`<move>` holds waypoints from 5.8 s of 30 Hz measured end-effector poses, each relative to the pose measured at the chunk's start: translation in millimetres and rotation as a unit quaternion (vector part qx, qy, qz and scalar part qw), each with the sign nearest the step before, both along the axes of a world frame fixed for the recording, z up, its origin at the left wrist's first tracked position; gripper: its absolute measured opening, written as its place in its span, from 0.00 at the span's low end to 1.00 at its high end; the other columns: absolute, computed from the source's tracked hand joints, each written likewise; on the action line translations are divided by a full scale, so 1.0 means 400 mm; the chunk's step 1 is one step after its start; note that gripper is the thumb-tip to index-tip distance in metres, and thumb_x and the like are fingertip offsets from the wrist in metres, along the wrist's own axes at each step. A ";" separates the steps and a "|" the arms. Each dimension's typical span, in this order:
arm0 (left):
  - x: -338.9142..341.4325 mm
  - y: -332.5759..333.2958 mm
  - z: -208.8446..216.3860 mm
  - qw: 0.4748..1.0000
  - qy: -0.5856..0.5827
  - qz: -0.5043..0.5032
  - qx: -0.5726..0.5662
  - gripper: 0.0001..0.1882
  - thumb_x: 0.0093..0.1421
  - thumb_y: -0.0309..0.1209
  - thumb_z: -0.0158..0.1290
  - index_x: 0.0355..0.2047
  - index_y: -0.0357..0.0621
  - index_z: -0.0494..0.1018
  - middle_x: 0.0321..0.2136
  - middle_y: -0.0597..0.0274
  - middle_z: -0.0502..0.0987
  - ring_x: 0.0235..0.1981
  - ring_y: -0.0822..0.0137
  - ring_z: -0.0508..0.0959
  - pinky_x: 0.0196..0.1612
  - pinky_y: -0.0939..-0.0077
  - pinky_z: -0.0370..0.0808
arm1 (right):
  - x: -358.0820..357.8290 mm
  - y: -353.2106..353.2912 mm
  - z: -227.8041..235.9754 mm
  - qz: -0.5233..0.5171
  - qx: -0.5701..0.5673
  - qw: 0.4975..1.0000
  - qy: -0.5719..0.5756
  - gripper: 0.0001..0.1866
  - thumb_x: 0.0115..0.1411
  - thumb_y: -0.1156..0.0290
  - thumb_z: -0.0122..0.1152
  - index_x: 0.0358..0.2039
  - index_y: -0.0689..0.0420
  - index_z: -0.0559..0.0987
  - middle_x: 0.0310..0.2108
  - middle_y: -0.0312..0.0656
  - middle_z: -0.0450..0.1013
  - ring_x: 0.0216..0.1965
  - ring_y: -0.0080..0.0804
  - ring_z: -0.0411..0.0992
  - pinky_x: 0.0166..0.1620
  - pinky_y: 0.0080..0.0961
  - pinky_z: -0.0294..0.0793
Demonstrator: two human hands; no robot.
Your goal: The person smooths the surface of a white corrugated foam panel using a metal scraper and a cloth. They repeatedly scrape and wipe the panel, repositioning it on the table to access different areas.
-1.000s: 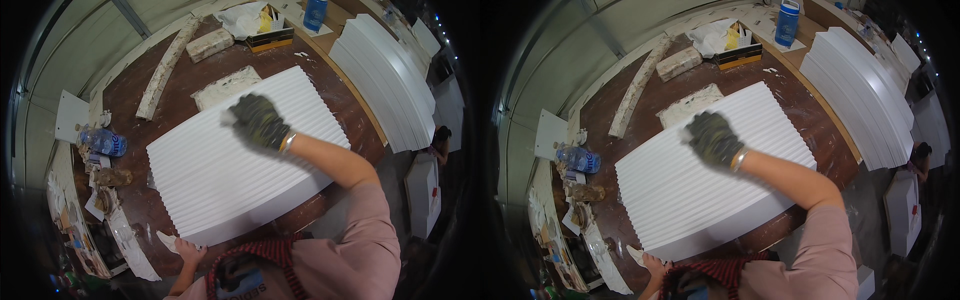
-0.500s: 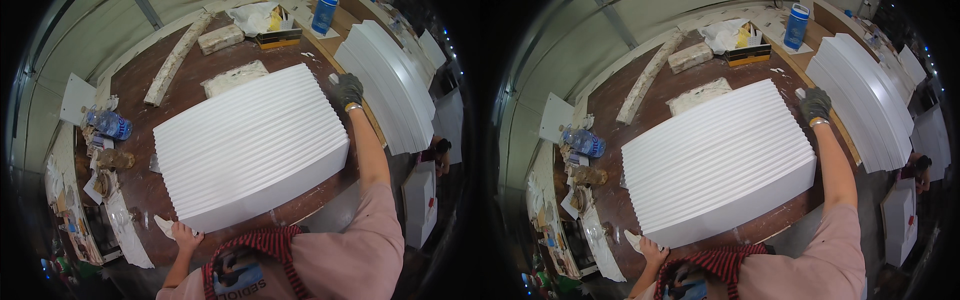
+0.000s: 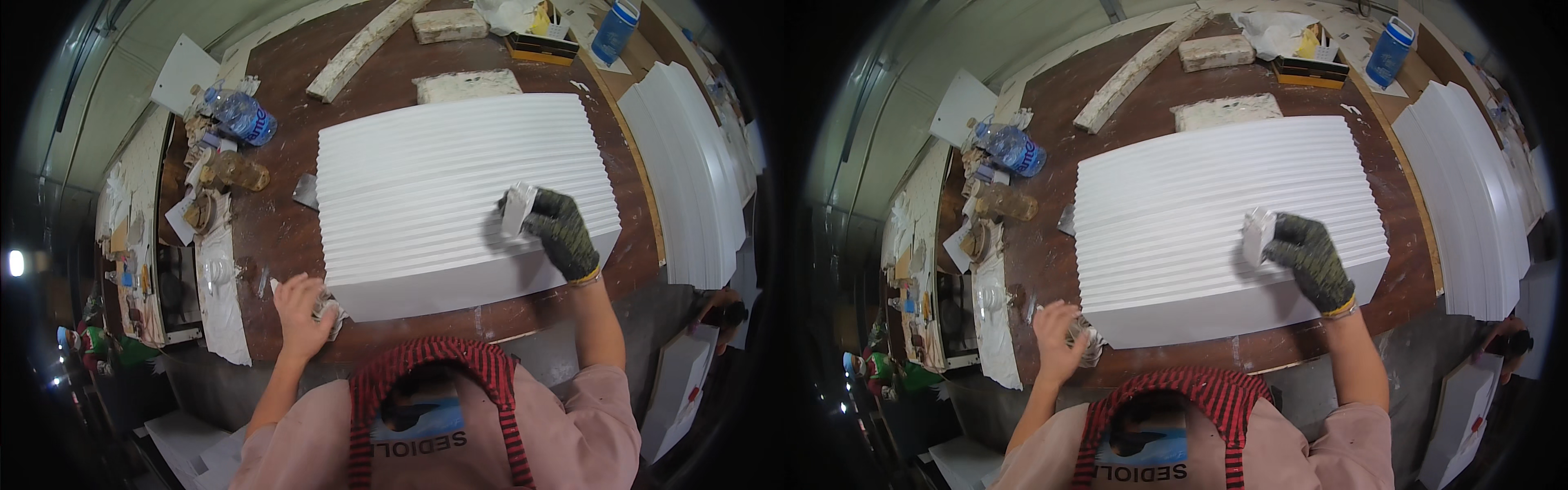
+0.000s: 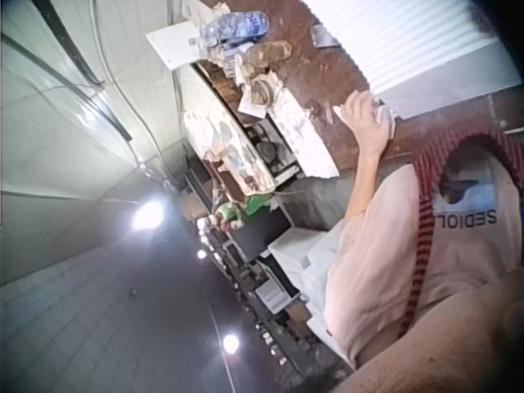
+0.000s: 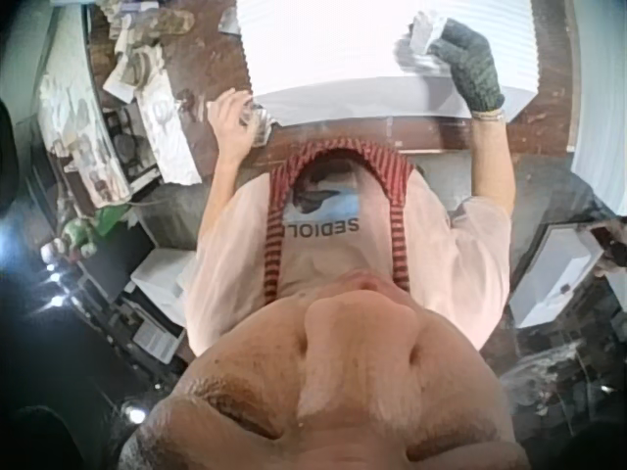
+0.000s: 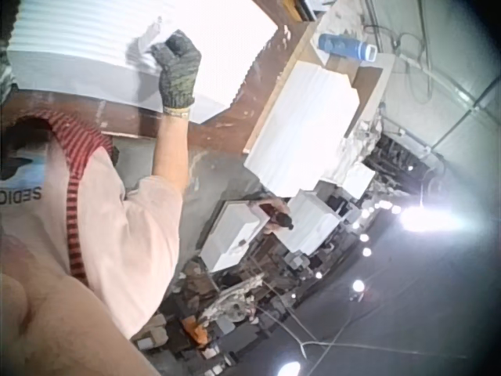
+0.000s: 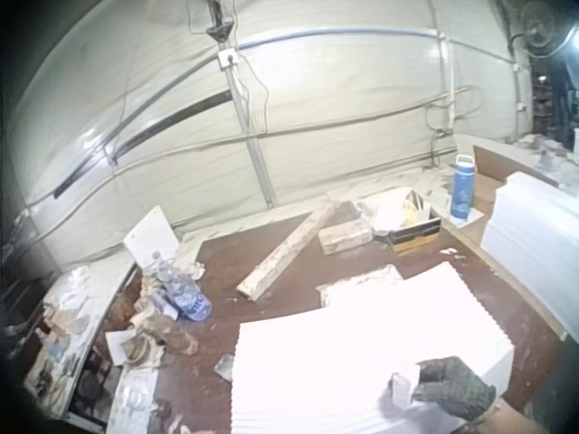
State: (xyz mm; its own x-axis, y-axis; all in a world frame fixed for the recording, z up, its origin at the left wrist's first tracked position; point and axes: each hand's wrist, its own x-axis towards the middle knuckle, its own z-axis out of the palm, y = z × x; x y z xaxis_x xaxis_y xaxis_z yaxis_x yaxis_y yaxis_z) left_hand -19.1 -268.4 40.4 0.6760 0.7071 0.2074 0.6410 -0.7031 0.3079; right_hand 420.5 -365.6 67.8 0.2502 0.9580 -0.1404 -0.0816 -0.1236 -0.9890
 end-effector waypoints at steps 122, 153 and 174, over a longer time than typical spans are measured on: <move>1.212 -0.235 -0.129 0.938 -0.038 -0.341 0.049 0.28 0.49 0.36 0.69 0.50 0.47 0.73 0.47 0.57 0.73 0.47 0.53 0.71 0.49 0.56 0.66 | 0.236 -0.359 -0.446 -0.364 -0.060 0.832 -0.414 0.24 0.62 0.60 0.56 0.53 0.62 0.75 0.45 0.57 0.75 0.46 0.58 0.73 0.51 0.51 0.72; 0.490 0.008 0.059 0.999 0.016 0.021 0.027 0.06 0.54 0.24 0.60 0.32 0.41 0.76 0.33 0.55 0.75 0.40 0.51 0.74 0.50 0.54 0.67 | 0.239 -0.357 -0.446 -0.394 -0.015 0.829 -0.396 0.23 0.65 0.62 0.50 0.54 0.64 0.76 0.47 0.58 0.75 0.49 0.57 0.73 0.56 0.49 0.71; 0.217 0.196 -0.048 0.945 0.082 0.314 0.040 0.11 0.62 0.27 0.56 0.45 0.37 0.76 0.44 0.43 0.77 0.47 0.45 0.76 0.53 0.55 0.70 | 0.236 -0.359 -0.455 -0.392 -0.010 0.842 -0.371 0.23 0.69 0.60 0.45 0.52 0.65 0.75 0.46 0.59 0.74 0.49 0.59 0.72 0.56 0.51 0.69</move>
